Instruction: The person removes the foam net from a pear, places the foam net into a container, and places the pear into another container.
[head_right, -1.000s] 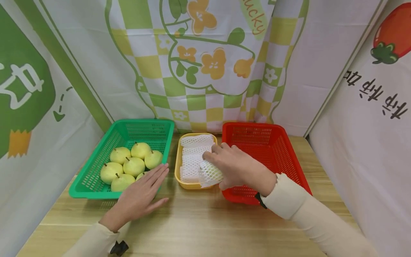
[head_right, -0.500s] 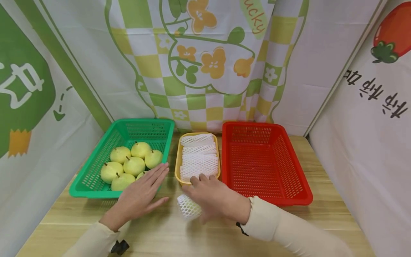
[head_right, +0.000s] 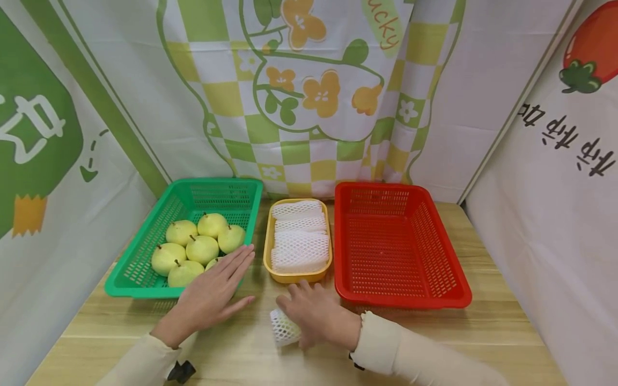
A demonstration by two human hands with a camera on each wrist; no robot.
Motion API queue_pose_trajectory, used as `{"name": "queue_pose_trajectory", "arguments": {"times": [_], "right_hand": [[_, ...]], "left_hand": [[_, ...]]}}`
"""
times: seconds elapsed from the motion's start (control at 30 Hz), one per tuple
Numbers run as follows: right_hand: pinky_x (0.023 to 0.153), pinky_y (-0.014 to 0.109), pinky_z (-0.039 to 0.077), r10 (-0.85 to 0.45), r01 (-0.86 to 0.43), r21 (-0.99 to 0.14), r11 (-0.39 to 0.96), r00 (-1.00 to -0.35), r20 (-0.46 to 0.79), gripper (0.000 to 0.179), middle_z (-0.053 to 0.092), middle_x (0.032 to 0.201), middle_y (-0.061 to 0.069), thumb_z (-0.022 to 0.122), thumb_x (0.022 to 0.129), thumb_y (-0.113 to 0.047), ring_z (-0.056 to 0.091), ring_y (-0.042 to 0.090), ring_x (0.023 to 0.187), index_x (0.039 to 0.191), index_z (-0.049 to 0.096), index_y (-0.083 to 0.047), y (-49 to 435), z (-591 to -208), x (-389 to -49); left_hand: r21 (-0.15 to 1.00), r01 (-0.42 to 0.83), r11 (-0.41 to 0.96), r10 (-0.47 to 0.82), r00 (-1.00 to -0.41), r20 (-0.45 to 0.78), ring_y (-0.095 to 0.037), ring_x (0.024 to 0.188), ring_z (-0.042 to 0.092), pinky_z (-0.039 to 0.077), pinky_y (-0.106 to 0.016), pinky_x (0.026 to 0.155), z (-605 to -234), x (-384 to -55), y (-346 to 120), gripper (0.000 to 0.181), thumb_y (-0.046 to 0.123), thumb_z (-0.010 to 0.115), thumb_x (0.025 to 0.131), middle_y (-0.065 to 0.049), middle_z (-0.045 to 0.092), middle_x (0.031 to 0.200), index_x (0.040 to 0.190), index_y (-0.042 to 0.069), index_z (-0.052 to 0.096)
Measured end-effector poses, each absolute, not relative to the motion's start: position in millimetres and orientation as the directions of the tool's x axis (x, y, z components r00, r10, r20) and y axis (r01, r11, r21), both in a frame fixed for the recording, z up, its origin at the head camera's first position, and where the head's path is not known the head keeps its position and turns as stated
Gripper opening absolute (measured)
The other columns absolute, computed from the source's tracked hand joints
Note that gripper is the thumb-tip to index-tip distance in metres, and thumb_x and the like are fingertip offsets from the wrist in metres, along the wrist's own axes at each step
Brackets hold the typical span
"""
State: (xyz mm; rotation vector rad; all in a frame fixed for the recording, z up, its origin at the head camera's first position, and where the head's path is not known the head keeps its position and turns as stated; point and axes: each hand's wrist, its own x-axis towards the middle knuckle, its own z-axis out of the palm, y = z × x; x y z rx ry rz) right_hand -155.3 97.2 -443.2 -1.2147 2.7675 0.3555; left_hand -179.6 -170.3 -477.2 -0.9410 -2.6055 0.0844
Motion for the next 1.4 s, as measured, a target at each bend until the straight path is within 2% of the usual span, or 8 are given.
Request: {"name": "queue_pose_trajectory", "arguments": {"times": [0.13,0.47,0.77,0.93,1.07,1.17,1.27,1.4], "right_hand": [[0.079,0.033,0.058,-0.711,-0.733,0.154,0.662,-0.680,-0.179,0.092,0.065,0.123,0.002,0.098,0.061,-0.055,0.060,0.019,0.104,0.137,0.057,-0.025,99.9,-450.9,-155.3],[0.102,0.039,0.056,-0.728,-0.729,-0.042,0.683,-0.675,-0.118,0.095,0.064,0.129,0.004,0.093,0.070,-0.051,0.058,0.019,0.113,0.146,0.051,-0.014,119.0,-461.5,-157.9],[0.112,0.038,0.052,-0.760,-0.744,-0.174,0.645,-0.649,-0.035,0.093,0.061,0.140,0.001,0.092,0.074,-0.047,0.057,0.019,0.127,0.150,0.050,-0.015,135.4,-473.4,-156.5],[0.112,0.040,0.053,-0.755,-0.736,-0.223,0.639,-0.656,0.001,0.092,0.063,0.137,0.000,0.092,0.074,-0.045,0.059,0.018,0.127,0.151,0.050,-0.016,140.1,-478.8,-154.1],[0.105,0.037,0.057,-0.753,-0.739,-0.243,0.629,-0.656,0.045,0.092,0.064,0.132,-0.001,0.093,0.075,-0.045,0.063,0.015,0.119,0.149,0.049,-0.012,143.4,-481.8,-153.3],[0.099,0.033,0.058,-0.743,-0.726,-0.273,0.631,-0.667,0.057,0.090,0.064,0.128,-0.002,0.092,0.076,-0.045,0.063,0.012,0.112,0.148,0.049,-0.011,145.6,-483.5,-152.6],[0.097,0.031,0.059,-0.736,-0.712,-0.306,0.632,-0.675,0.052,0.089,0.063,0.126,-0.003,0.092,0.077,-0.044,0.062,0.010,0.109,0.147,0.048,-0.011,147.0,-484.1,-152.1],[0.099,0.032,0.059,-0.730,-0.691,-0.344,0.635,-0.683,0.025,0.092,0.062,0.128,-0.002,0.093,0.076,-0.043,0.062,0.011,0.113,0.148,0.047,-0.011,148.5,-483.6,-151.5]], "left_hand": [[-0.183,0.601,0.778,0.626,-0.713,0.316,-0.032,0.159,0.035,0.038,-0.045,0.128,-476.8,-179.3,-170.0,0.095,0.057,0.070,0.096,-0.016,0.033,0.172,0.163,-0.002,0.034],[-0.181,0.608,0.773,0.630,-0.706,0.323,-0.034,0.158,0.037,0.039,-0.047,0.127,-475.9,-178.8,-171.5,0.094,0.056,0.070,0.096,-0.017,0.034,0.171,0.162,-0.003,0.036],[-0.077,0.648,0.757,0.628,-0.691,0.359,-0.036,0.158,0.038,0.041,-0.051,0.126,-471.0,-177.8,-175.9,0.095,0.049,0.075,0.094,-0.019,0.034,0.171,0.162,-0.003,0.034],[-0.022,0.720,0.693,0.640,-0.601,0.479,-0.035,0.153,0.044,0.044,-0.049,0.123,-460.7,-167.6,-171.0,0.088,0.046,0.073,0.097,-0.017,0.037,0.170,0.161,-0.002,0.037],[0.028,0.814,0.580,0.650,-0.483,0.587,-0.033,0.144,0.056,0.052,-0.046,0.116,-449.1,-149.8,-161.2,0.070,0.042,0.062,0.105,-0.017,0.050,0.162,0.158,-0.001,0.044],[0.075,0.857,0.510,0.652,-0.442,0.617,-0.030,0.130,0.067,0.060,-0.043,0.106,-447.8,-137.7,-156.0,0.057,0.037,0.062,0.105,-0.015,0.064,0.149,0.150,0.001,0.055],[0.167,0.864,0.475,0.667,-0.477,0.573,-0.024,0.117,0.074,0.064,-0.038,0.097,-455.5,-129.4,-154.3,0.044,0.031,0.068,0.104,-0.009,0.073,0.135,0.140,0.005,0.065],[0.312,0.831,0.460,0.709,-0.556,0.435,-0.019,0.115,0.075,0.064,-0.035,0.097,-473.2,-125.9,-151.0,0.035,0.024,0.071,0.101,-0.004,0.076,0.129,0.131,0.007,0.070]]}}
